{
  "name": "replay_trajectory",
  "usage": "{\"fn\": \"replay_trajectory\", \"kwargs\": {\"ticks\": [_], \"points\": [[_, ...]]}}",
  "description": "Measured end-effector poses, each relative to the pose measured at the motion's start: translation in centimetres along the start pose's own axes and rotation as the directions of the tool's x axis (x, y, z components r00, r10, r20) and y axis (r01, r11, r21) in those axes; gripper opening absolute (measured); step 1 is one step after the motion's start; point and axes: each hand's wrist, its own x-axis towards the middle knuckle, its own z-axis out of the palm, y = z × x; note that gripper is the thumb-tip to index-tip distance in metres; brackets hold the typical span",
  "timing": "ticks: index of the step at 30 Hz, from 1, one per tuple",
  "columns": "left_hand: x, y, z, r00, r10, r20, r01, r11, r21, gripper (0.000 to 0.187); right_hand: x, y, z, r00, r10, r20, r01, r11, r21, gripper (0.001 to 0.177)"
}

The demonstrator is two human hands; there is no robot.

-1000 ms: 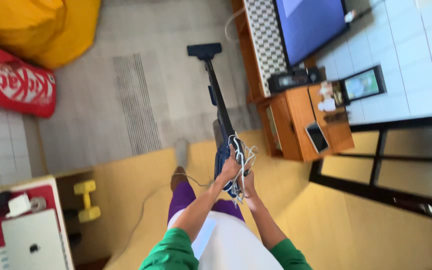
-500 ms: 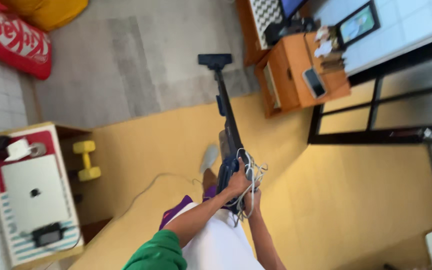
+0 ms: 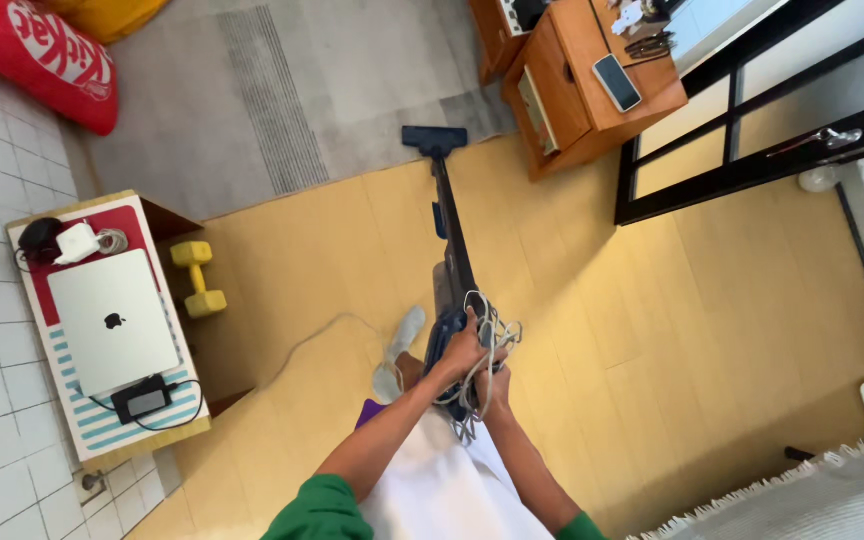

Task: The person wraps a power cord around a vacuum cleaner by hand while walking through a room.

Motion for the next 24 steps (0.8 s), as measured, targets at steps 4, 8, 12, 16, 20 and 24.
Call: {"fn": "replay_trajectory", "kwargs": {"ticks": [4, 8, 12, 16, 20, 24], "points": [[0.1, -0.6, -0.5, 0.999, 0.024, -0.038, -0.028, 0.994, -0.107, 0.14, -0.1, -1.0, 0.6, 0.997, -0.066, 0.034, 0.068, 0.997, -0.041, 0.046], [0.4, 0.0, -2.2, 0.999, -0.026, -0.04, 0.022, 0.996, -0.087, 0.138, 0.0, -2.0, 1.9, 0.997, -0.035, 0.074, 0.03, 0.998, 0.058, 0.029], [1.7, 0.0, -3.6, 0.998, -0.053, -0.035, 0.05, 0.994, -0.101, 0.136, 1.2, -3.1, 2.9, 0.987, -0.082, 0.141, 0.079, 0.996, 0.029, 0.023], [5.7, 0.0, -4.6, 0.986, 0.058, -0.154, -0.083, 0.983, -0.163, 0.129, 4.5, -5.1, 4.7, 0.973, -0.13, 0.19, 0.11, 0.988, 0.111, 0.016], [11.6, 1.7, -7.0, 0.982, 0.06, -0.177, -0.093, 0.978, -0.184, 0.133, 9.7, -8.6, 6.4, 0.98, -0.133, 0.145, 0.118, 0.987, 0.107, 0.017], [18.4, 4.1, -9.5, 0.993, -0.054, -0.109, 0.041, 0.992, -0.121, 0.136, 16.0, -12.6, 8.0, 0.961, -0.181, 0.209, 0.159, 0.98, 0.117, 0.016]]}}
